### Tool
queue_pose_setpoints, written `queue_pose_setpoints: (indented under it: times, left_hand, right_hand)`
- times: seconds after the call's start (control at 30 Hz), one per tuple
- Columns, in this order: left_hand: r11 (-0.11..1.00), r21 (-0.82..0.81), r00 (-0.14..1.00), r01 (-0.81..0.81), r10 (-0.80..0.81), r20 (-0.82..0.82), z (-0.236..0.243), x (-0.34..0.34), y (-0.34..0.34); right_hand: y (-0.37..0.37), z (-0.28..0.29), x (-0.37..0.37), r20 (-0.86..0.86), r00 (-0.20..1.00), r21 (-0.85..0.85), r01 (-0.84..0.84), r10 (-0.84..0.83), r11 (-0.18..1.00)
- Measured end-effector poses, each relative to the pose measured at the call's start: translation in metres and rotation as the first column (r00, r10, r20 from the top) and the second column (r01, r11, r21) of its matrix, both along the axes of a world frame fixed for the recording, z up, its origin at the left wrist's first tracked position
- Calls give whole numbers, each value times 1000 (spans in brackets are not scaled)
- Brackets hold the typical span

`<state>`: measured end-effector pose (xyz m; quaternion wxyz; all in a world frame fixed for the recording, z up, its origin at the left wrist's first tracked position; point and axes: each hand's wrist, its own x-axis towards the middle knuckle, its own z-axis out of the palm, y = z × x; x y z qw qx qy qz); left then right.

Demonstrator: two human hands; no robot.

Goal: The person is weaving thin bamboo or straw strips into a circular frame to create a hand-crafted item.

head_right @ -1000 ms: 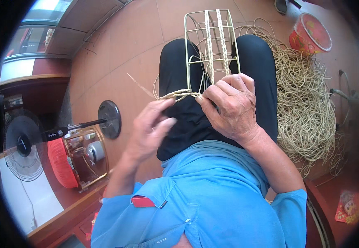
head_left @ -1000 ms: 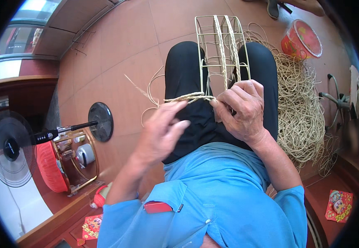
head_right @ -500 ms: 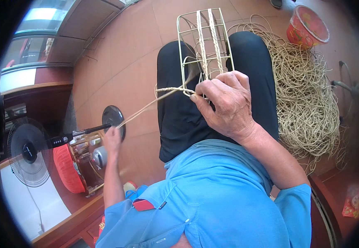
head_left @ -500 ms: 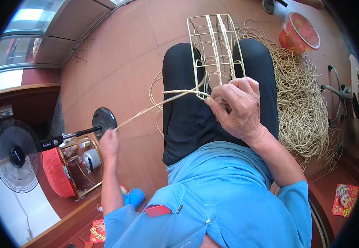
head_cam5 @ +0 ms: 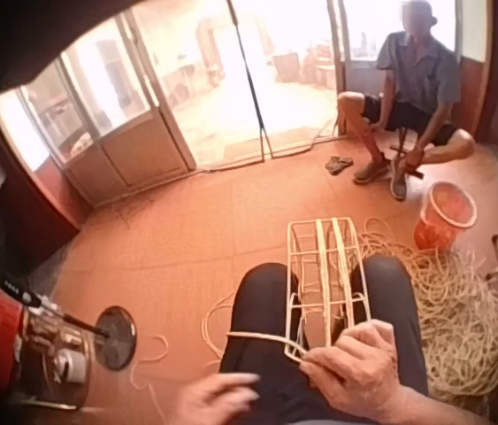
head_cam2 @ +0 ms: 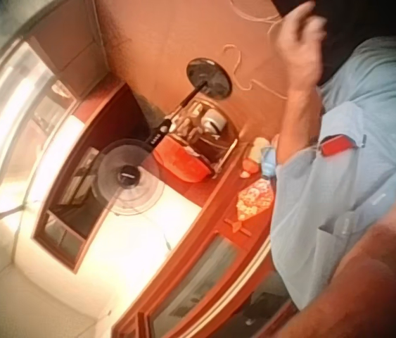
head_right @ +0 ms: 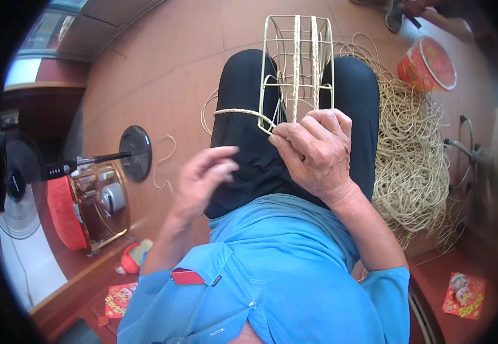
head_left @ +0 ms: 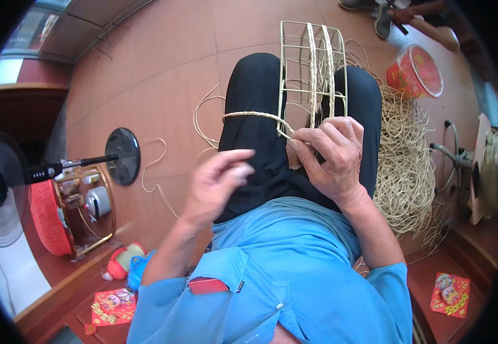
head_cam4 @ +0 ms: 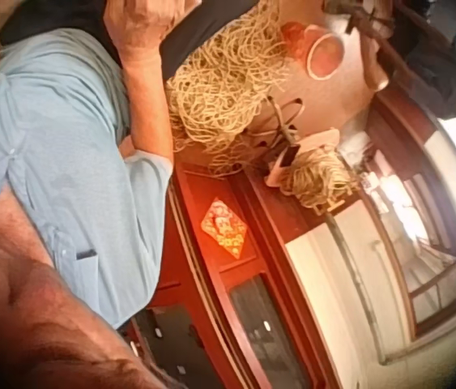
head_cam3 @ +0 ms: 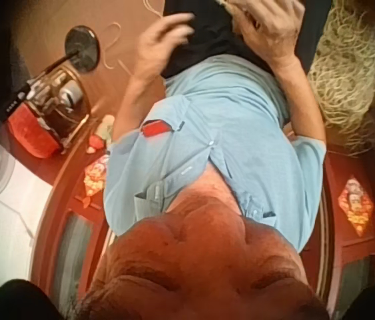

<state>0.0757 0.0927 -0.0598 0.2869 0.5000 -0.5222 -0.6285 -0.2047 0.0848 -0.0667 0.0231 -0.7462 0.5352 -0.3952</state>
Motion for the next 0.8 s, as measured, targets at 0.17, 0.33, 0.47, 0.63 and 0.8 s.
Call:
queue_pose_setpoints:
  times: [0.17, 0.33, 0.47, 0.63, 0.8]
  left_hand:
    - [987, 160, 895, -19, 88, -437, -31, -72, 8]
    - [971, 234, 823, 43, 98, -559, -29, -89, -3]
    - [962, -275, 1000, 5, 0, 17, -34, -96, -4]
    - [900, -435, 959, 20, 106, 263, -2, -77, 5]
    - [980, -195, 995, 28, -8, 101, 16, -61, 16]
  right_hand:
    - [5, 4, 1, -43, 999, 73, 16, -13, 997]
    - [6, 5, -5, -61, 998, 82, -1, 6, 997]
    - [6, 7, -10, -53, 997, 99, -41, 47, 994]
    - [8, 9, -9, -45, 997, 131, -49, 56, 990]
    - [8, 3, -1, -34, 999, 89, 0, 3, 996]
